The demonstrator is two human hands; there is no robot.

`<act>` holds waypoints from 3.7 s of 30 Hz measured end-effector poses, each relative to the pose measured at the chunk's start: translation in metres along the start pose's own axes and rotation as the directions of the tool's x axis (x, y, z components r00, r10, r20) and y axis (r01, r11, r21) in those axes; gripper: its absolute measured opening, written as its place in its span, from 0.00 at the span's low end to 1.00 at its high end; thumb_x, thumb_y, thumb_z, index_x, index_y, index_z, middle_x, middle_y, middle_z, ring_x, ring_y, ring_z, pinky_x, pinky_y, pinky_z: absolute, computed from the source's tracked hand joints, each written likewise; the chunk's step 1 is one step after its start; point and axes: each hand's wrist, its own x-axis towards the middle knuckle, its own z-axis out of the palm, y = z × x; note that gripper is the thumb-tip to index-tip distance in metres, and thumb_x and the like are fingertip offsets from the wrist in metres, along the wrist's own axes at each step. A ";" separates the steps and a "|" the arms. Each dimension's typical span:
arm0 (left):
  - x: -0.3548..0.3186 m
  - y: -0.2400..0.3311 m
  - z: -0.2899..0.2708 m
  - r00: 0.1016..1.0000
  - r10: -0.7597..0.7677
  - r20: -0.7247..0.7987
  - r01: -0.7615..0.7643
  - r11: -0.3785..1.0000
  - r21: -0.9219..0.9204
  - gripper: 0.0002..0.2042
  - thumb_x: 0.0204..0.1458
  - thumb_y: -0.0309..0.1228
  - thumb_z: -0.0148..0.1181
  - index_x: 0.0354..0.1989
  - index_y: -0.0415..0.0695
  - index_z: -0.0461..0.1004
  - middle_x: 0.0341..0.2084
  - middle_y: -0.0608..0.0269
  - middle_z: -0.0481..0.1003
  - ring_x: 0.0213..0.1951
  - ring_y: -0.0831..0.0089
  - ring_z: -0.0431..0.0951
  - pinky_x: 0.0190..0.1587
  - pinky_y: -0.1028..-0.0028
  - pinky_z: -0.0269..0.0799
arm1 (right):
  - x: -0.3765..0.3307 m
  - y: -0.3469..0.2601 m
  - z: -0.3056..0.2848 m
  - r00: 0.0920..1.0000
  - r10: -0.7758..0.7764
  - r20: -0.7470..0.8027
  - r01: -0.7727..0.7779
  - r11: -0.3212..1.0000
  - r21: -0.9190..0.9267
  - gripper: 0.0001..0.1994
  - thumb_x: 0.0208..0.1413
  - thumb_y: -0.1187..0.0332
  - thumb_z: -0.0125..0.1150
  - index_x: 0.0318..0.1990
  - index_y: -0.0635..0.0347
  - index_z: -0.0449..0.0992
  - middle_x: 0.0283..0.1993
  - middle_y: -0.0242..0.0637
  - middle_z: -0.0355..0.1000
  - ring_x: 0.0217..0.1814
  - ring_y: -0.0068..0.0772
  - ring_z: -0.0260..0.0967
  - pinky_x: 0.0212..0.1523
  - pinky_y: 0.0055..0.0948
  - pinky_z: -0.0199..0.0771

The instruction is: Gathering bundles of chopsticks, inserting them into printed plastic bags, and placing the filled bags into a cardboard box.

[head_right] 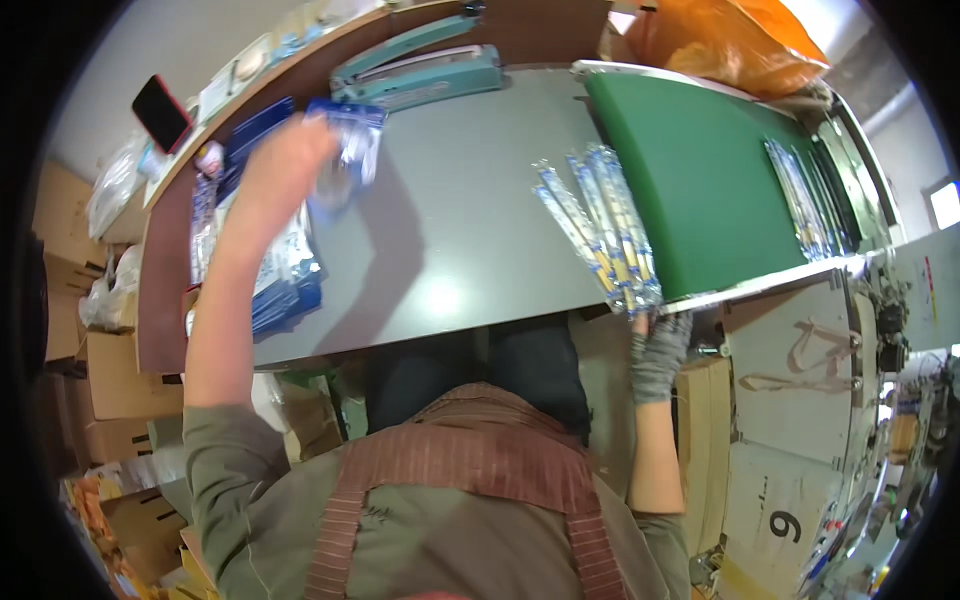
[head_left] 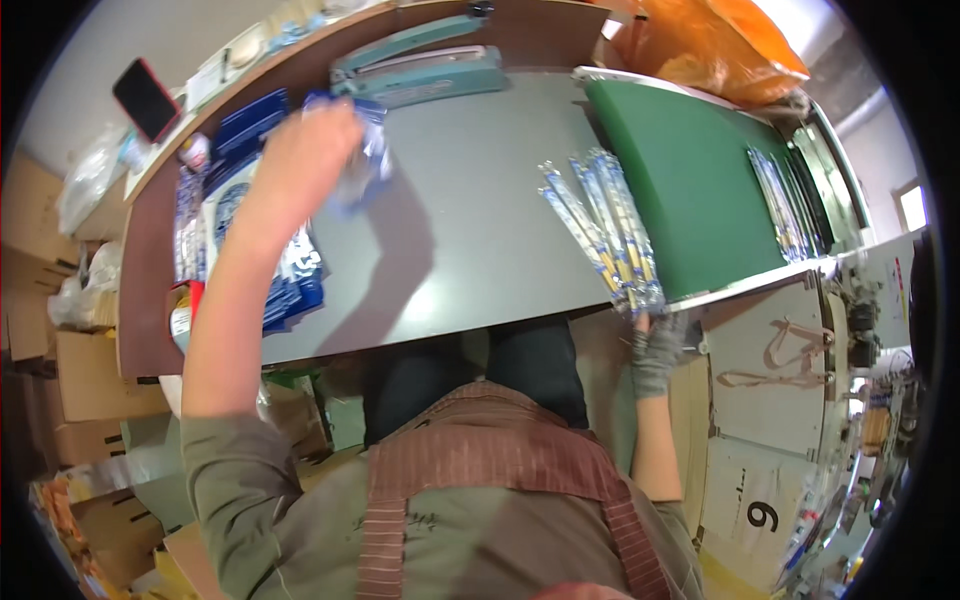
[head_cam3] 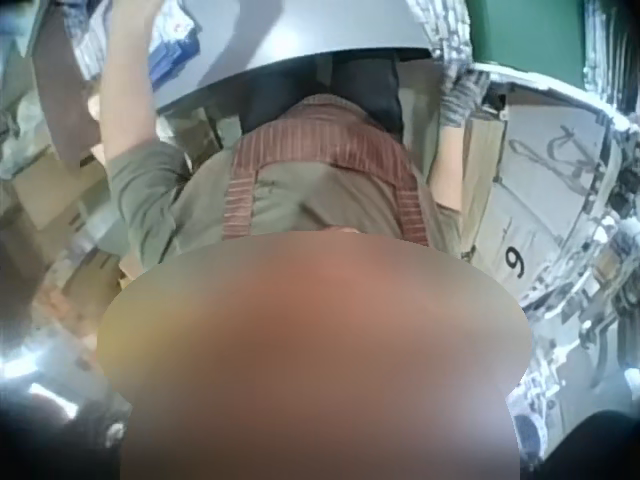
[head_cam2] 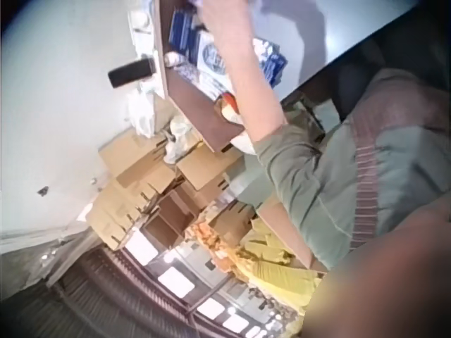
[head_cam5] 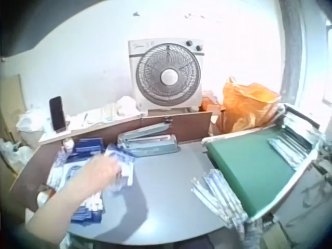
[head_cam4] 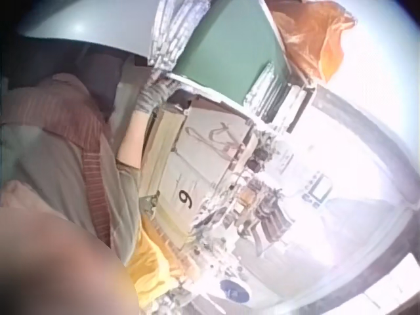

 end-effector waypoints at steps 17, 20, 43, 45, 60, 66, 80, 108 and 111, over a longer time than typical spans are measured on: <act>0.114 0.190 0.139 0.810 -0.420 0.410 0.582 0.485 -0.653 0.48 0.47 0.52 0.60 0.64 0.26 0.44 0.56 0.35 0.62 0.57 0.47 0.66 0.57 0.62 0.66 | 0.107 -0.096 0.027 0.888 0.281 0.364 -0.435 0.257 0.863 0.16 0.57 0.71 0.48 0.52 0.66 0.69 0.58 0.43 0.65 0.54 0.40 0.67 0.52 0.37 0.70; 0.117 0.212 0.147 0.773 -0.466 0.431 0.566 0.200 -0.800 0.48 0.45 0.48 0.62 0.62 0.22 0.45 0.49 0.31 0.68 0.51 0.44 0.71 0.52 0.60 0.69 | 0.161 -0.132 0.059 0.531 0.218 0.819 -0.754 -0.319 0.574 0.24 0.58 0.63 0.56 0.59 0.62 0.62 0.51 0.38 0.68 0.45 0.30 0.68 0.47 0.30 0.70; -0.070 0.185 0.066 0.927 0.221 0.301 0.362 -0.730 -0.579 0.19 0.43 0.27 0.63 0.45 0.38 0.69 0.31 0.57 0.75 0.32 0.72 0.77 0.36 0.73 0.73 | 0.146 -0.271 -0.043 0.960 -0.180 0.214 -0.205 0.065 0.977 0.47 0.38 0.65 0.72 0.67 0.58 0.52 0.54 0.43 0.66 0.47 0.34 0.68 0.50 0.31 0.69; -0.101 0.203 0.075 0.908 0.258 0.329 0.388 -0.813 -0.433 0.20 0.47 0.34 0.65 0.45 0.36 0.71 0.32 0.58 0.77 0.32 0.72 0.78 0.38 0.72 0.73 | 0.143 -0.249 -0.016 0.762 -0.383 0.523 -0.535 0.084 0.841 0.30 0.43 0.65 0.68 0.56 0.62 0.68 0.51 0.45 0.69 0.45 0.38 0.71 0.47 0.36 0.73; -0.267 -0.011 0.040 0.810 -0.561 0.168 0.583 0.741 -0.333 0.18 0.48 0.22 0.56 0.50 0.44 0.72 0.54 0.61 0.71 0.50 0.62 0.74 0.48 0.68 0.73 | 0.071 -0.263 0.011 0.420 -0.421 0.804 -0.904 -0.123 0.409 0.08 0.50 0.69 0.60 0.34 0.63 0.74 0.28 0.40 0.72 0.25 0.31 0.70 0.27 0.28 0.74; -0.275 -0.018 0.049 0.819 -0.571 0.056 0.565 0.787 -0.247 0.15 0.50 0.23 0.57 0.48 0.44 0.73 0.47 0.59 0.76 0.45 0.58 0.77 0.45 0.67 0.74 | 0.075 -0.254 -0.002 0.483 -0.380 0.789 -0.862 -0.050 0.504 0.08 0.51 0.67 0.59 0.35 0.63 0.73 0.28 0.40 0.72 0.26 0.30 0.70 0.28 0.26 0.73; -0.247 -0.074 0.060 0.572 -0.649 0.502 0.655 -0.006 -0.756 0.09 0.59 0.33 0.54 0.35 0.39 0.75 0.24 0.74 0.70 0.29 0.85 0.65 0.33 0.82 0.62 | 0.065 -0.222 -0.005 0.552 -0.343 0.760 -0.833 -0.180 0.523 0.09 0.50 0.67 0.60 0.35 0.64 0.73 0.29 0.41 0.72 0.25 0.31 0.69 0.27 0.26 0.73; -0.090 0.173 0.131 0.831 -0.409 0.376 0.345 -0.152 -0.926 0.18 0.49 0.16 0.57 0.51 0.35 0.72 0.38 0.54 0.78 0.37 0.73 0.78 0.41 0.75 0.72 | 0.053 -0.220 0.035 0.707 -0.364 0.606 -0.653 -0.007 0.757 0.11 0.54 0.63 0.59 0.34 0.63 0.77 0.32 0.31 0.73 0.35 0.23 0.67 0.39 0.25 0.68; -0.100 0.181 0.121 0.745 -0.517 0.422 0.368 -0.209 -0.906 0.16 0.53 0.17 0.56 0.51 0.36 0.71 0.34 0.65 0.75 0.36 0.80 0.75 0.41 0.80 0.70 | 0.044 -0.218 0.043 0.708 -0.300 0.639 -0.607 0.204 0.768 0.13 0.56 0.60 0.58 0.34 0.64 0.77 0.31 0.33 0.74 0.33 0.24 0.66 0.38 0.28 0.68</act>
